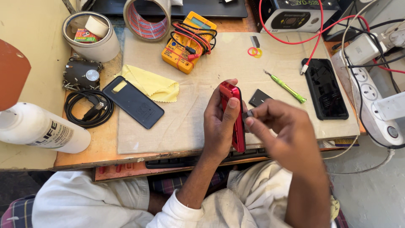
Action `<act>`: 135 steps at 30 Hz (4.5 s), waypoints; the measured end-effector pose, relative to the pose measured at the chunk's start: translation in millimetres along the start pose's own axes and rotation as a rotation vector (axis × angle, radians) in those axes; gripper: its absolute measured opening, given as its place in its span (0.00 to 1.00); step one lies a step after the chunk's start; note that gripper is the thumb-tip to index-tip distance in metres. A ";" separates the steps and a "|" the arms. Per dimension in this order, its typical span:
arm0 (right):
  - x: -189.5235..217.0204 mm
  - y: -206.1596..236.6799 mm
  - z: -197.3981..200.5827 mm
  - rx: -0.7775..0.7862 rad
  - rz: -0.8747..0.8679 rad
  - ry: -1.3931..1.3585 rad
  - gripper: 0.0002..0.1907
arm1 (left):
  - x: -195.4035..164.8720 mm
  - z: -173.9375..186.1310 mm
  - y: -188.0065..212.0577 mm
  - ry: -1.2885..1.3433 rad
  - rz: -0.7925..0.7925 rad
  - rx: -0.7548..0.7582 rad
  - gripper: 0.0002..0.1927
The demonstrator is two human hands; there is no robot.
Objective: The person removes the back cover and battery of a red feature phone using a small screwdriver, then detaches the front keypad assembly to expose the internal components.
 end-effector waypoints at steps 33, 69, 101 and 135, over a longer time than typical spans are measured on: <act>-7.2 51.6 -33.0 -0.372 0.293 0.721 0.05 | -13.3 -13.8 0.9 -0.457 -0.165 -0.135 0.19; -34.4 32.5 -2.4 -0.018 -0.178 -0.127 0.03 | -17.8 -4.5 -21.4 -0.143 0.044 -0.090 0.17; -0.6 42.5 -54.9 -0.273 0.325 0.184 0.04 | -30.4 20.6 -31.0 0.275 0.305 -0.292 0.27; -23.2 34.6 -67.8 -0.286 0.592 0.372 0.09 | -10.9 42.2 -40.3 0.530 0.367 -0.236 0.35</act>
Point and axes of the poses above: each hand's wrist, its own y-axis away from the middle knuckle, its own z-axis out of the back of the hand, x = y × z, the point moved 2 cm from there along -y, towards the middle knuckle, and after that the axes turned 7 degrees about -x, right-handed, at the moved point
